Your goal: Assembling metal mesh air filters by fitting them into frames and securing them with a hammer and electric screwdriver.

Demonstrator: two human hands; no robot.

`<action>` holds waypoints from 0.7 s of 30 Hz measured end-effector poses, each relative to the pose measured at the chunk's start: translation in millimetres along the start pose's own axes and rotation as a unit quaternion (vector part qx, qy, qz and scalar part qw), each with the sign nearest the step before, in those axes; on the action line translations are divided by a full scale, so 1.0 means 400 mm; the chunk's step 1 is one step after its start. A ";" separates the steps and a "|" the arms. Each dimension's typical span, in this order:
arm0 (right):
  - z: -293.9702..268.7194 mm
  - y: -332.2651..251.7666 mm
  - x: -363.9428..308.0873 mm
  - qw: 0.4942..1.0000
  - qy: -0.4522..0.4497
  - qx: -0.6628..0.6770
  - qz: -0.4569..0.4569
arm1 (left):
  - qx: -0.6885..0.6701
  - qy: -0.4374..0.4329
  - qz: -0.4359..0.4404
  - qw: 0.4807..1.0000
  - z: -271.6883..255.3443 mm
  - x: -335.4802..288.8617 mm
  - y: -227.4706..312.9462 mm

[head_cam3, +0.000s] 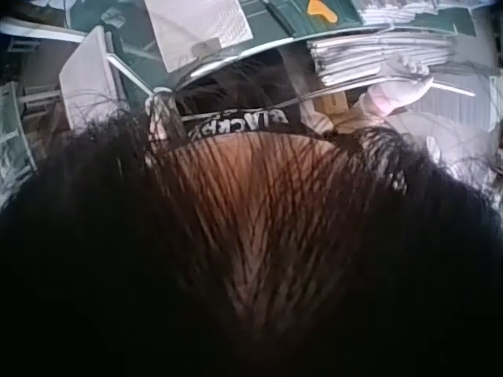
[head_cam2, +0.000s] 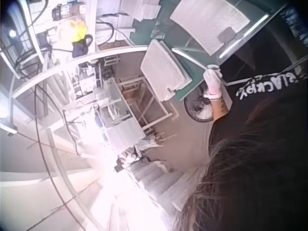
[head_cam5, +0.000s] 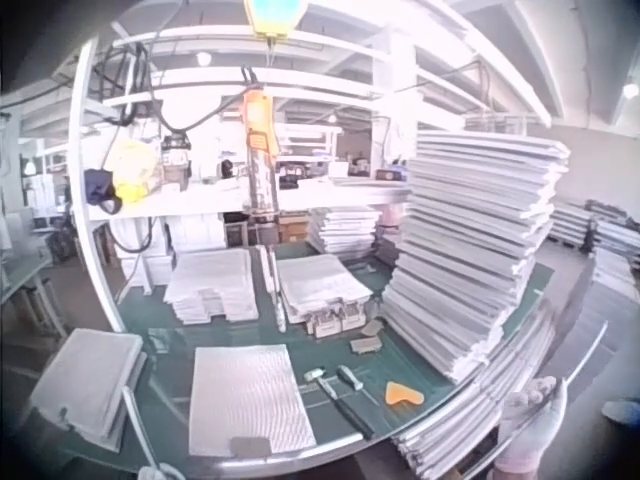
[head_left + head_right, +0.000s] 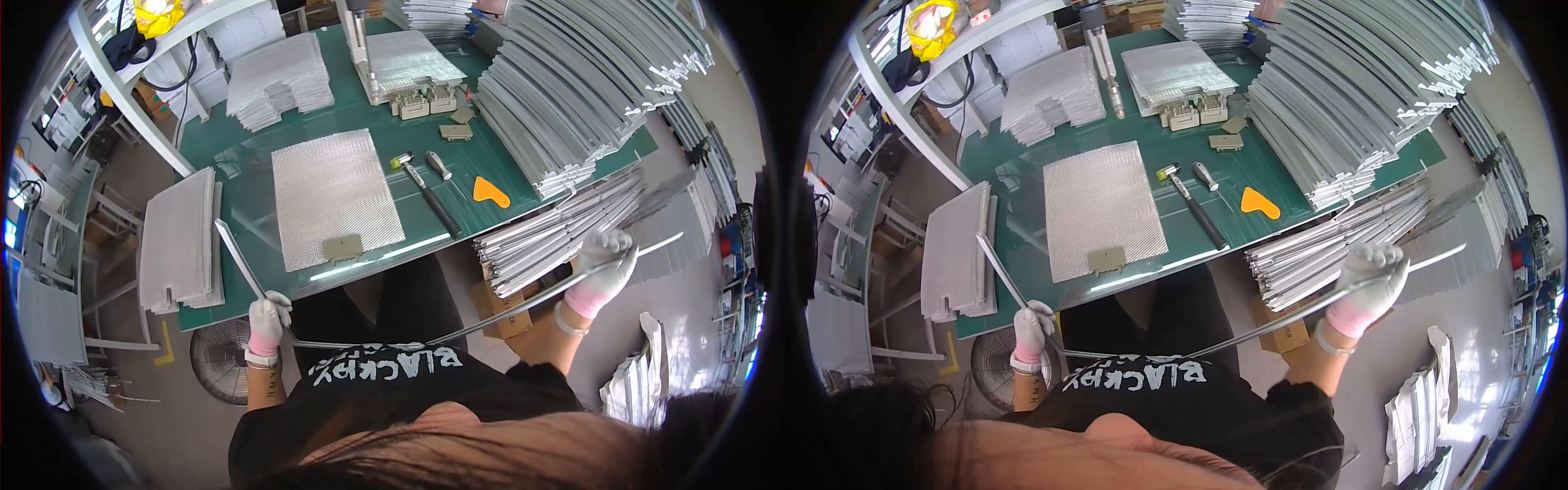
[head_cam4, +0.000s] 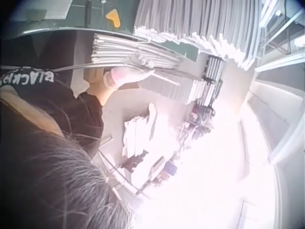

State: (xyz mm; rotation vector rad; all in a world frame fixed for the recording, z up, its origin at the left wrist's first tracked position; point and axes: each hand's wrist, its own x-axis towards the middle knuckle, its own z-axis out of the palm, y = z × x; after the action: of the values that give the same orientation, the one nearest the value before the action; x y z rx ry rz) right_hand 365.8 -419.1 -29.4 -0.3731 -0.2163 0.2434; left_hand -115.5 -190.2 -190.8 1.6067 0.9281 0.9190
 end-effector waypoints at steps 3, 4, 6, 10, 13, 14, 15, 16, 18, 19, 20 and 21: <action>0.163 0.143 -0.050 0.994 -0.099 0.029 0.026 | -0.018 0.028 0.003 0.999 0.020 -0.047 -0.029; 0.199 0.221 -0.063 0.990 -0.115 -0.014 0.081 | -0.020 0.048 0.010 0.999 0.021 -0.074 -0.035; 0.218 0.399 -0.052 0.965 -0.140 -0.034 0.218 | -0.037 0.072 -0.037 0.996 0.039 -0.131 -0.027; 0.118 0.720 -0.077 0.943 -0.071 -0.031 0.325 | -0.040 0.078 -0.082 0.993 0.142 -0.184 -0.043; -0.023 0.832 -0.051 0.904 -0.077 -0.031 0.419 | -0.084 0.076 -0.131 0.985 0.160 -0.203 -0.068; -0.046 0.818 -0.065 0.896 -0.109 -0.101 0.419 | 0.155 0.188 -0.024 0.970 0.185 -0.194 -0.066; -0.072 0.799 -0.077 0.883 -0.138 -0.172 0.415 | 0.381 0.283 0.085 0.876 0.208 -0.179 -0.062; -0.100 0.780 -0.088 0.883 -0.139 -0.174 0.413 | 0.341 0.229 0.081 0.908 0.215 -0.167 -0.022; -0.152 0.734 -0.120 0.796 -0.266 -0.372 0.397 | 0.197 0.079 0.092 0.973 0.254 -0.127 0.018; -0.165 0.707 -0.149 0.776 -0.290 -0.361 0.429 | 0.061 -0.036 0.025 0.997 0.276 -0.113 -0.016; -0.175 0.680 -0.174 0.758 -0.290 -0.358 0.462 | -0.213 -0.048 -0.149 0.964 0.325 -0.092 -0.028; -0.163 0.643 -0.208 0.744 -0.282 -0.323 0.512 | -0.468 -0.052 -0.303 0.829 0.381 -0.070 -0.034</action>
State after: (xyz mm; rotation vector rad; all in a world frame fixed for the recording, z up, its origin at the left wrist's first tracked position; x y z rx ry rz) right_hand 253.2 -231.3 -201.2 -1.1064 -0.6980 1.4179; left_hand 8.7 -271.9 -235.9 0.4548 0.6620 0.6424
